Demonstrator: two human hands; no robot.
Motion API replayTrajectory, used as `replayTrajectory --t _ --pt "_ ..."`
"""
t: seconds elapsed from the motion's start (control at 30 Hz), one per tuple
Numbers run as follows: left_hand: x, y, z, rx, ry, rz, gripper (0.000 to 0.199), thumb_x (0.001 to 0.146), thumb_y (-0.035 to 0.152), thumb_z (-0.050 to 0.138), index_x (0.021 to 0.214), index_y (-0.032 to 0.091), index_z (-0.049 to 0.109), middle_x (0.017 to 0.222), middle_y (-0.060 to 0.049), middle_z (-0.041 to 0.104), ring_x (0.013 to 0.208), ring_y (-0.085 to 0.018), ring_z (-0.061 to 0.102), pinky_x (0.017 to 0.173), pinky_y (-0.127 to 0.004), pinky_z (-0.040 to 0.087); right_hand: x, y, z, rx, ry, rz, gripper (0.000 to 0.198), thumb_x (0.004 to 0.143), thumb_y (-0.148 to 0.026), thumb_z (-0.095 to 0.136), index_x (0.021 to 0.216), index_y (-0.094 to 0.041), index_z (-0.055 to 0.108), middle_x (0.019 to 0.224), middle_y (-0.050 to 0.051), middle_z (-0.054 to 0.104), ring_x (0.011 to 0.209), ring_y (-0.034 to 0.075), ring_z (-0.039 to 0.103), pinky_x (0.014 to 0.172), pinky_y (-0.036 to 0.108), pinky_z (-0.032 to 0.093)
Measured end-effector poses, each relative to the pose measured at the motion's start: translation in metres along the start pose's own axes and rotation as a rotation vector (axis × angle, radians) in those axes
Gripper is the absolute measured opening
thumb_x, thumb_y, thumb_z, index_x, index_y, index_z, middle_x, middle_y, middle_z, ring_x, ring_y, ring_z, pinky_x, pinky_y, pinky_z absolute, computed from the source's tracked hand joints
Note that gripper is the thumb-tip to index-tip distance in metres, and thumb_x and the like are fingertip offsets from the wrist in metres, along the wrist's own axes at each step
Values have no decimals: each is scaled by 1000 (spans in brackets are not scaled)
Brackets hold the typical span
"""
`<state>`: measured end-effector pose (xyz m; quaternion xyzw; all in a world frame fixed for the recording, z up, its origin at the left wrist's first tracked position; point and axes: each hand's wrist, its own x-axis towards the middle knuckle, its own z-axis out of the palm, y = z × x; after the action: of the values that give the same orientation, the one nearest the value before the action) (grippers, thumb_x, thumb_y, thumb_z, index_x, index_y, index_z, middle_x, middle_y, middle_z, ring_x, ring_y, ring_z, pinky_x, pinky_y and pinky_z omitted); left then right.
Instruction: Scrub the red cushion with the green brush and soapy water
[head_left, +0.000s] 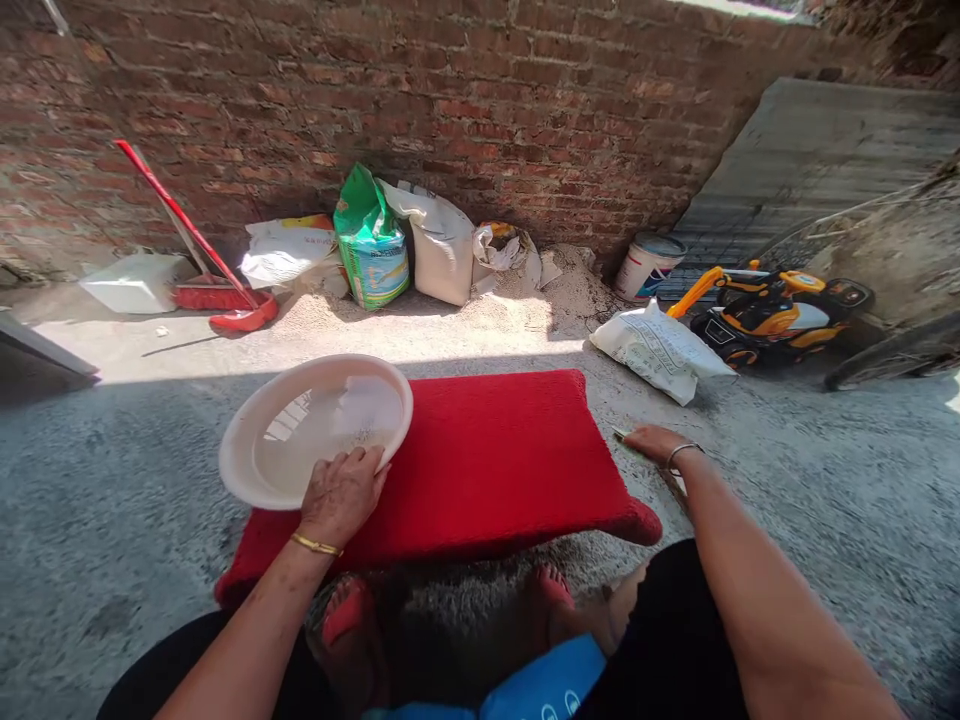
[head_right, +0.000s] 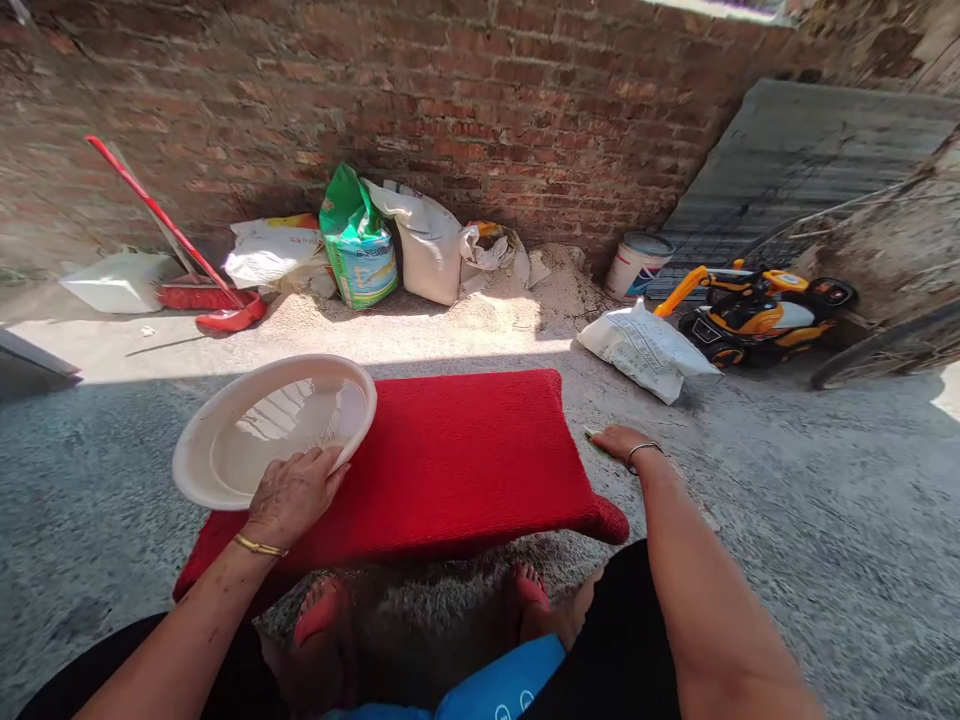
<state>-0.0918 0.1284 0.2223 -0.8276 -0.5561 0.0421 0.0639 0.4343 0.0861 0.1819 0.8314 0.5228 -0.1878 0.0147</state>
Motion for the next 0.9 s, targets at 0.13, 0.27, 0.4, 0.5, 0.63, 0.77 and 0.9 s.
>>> replayTrajectory --t 0.13,0.27,0.4,0.5,0.63,0.77,0.9 --pt "0 3 0 -35 -20 -34 35 95 31 35 110 18 63 100 -13 68 93 -29 63 78 -41 40 -2 -24 -9 -149 68 21 50 86 -57 51 120 -23 64 105 12 66 91 28 63 76 38 47" --pt "-1 6 1 -36 -19 -44 34 94 30 37 113 18 62 100 -13 68 94 -28 62 79 -40 39 -27 -106 5 -183 120 -406 49 88 -50 55 131 -27 58 111 10 61 95 24 60 83 33 45" --pt "-1 6 -1 -37 -15 -45 34 94 30 37 115 17 61 100 -13 68 94 -30 62 78 -41 39 -51 -174 27 -242 54 -765 46 86 -46 60 128 -29 59 116 10 58 99 23 58 86 32 42" --pt "-2 7 -2 -47 -29 -43 32 94 30 38 111 17 62 99 -13 67 94 -30 62 78 -41 38 -48 -171 25 -269 -19 -780 45 83 -40 64 126 -31 60 118 8 58 99 23 58 86 32 42" --pt "-4 10 -3 -90 -40 -47 31 94 29 39 113 17 60 101 -13 66 97 -29 61 83 -42 38 -29 -105 2 -204 -143 -516 44 74 -37 66 118 -31 64 107 4 62 90 22 60 79 31 46" --pt "-3 2 -3 -184 -82 -25 31 92 31 46 118 19 57 109 -12 65 104 -27 59 89 -43 37 -12 -69 -14 -188 -158 -395 46 70 -46 63 113 -31 67 105 5 64 80 22 61 76 35 50" --pt "-9 -14 -5 -271 -159 46 34 90 35 51 121 22 55 116 -10 63 107 -26 58 90 -42 37 -14 -92 -2 -191 56 -503 61 71 -60 58 122 -28 63 103 9 63 83 27 61 79 42 49"
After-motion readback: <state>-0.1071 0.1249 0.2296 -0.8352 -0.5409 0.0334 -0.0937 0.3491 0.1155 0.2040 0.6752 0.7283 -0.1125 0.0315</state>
